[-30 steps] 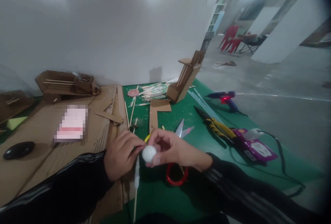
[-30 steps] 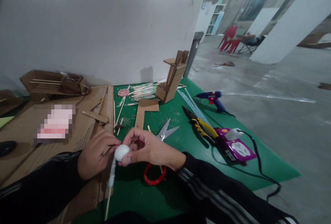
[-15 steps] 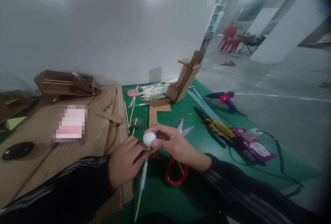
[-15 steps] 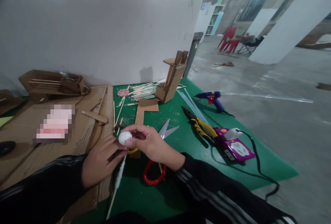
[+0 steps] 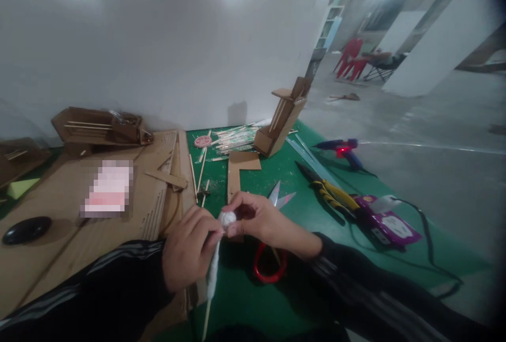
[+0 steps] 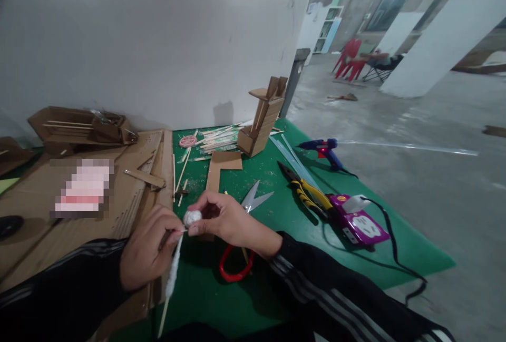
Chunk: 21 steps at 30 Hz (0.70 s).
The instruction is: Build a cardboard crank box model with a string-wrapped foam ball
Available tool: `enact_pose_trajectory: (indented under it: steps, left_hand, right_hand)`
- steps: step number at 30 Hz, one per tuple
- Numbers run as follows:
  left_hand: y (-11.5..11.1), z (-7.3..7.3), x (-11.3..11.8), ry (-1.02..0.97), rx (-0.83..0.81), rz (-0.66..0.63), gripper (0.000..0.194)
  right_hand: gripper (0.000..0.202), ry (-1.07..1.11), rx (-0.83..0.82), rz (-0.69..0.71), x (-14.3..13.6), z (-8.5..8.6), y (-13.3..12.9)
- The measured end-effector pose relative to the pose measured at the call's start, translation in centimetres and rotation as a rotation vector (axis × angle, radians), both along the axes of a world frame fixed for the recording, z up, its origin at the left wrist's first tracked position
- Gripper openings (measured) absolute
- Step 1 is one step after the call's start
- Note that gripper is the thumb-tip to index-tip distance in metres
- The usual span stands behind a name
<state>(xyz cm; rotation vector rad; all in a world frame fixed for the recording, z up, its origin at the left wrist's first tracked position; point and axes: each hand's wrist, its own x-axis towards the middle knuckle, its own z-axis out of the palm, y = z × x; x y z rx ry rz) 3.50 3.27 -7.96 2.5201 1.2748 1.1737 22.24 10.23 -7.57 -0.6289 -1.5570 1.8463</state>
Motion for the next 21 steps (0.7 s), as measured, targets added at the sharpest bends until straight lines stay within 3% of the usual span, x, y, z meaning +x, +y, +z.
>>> enact_pose_trajectory:
  steps: [7, 11, 16, 21]
  left_hand:
    - [0.8, -0.4, -0.5, 0.166, 0.129, 0.08, 0.015]
    - [1.1, -0.4, -0.7, 0.263, 0.175, 0.119, 0.015]
    - [1.4, -0.1, -0.8, 0.237, 0.091, 0.069, 0.018]
    - [1.6, -0.5, -0.8, 0.22, -0.052, 0.032, 0.02]
  right_hand:
    - [0.036, -0.072, 0.012, 0.108, 0.4, 0.2, 0.0]
    - [0.036, -0.045, -0.092, 0.194, 0.7, 0.5, -0.1]
    - [0.04, 0.071, -0.125, 0.211, 0.9, 0.8, -0.2]
    - [0.04, 0.048, -0.113, 0.181, 1.3, 1.0, 0.0]
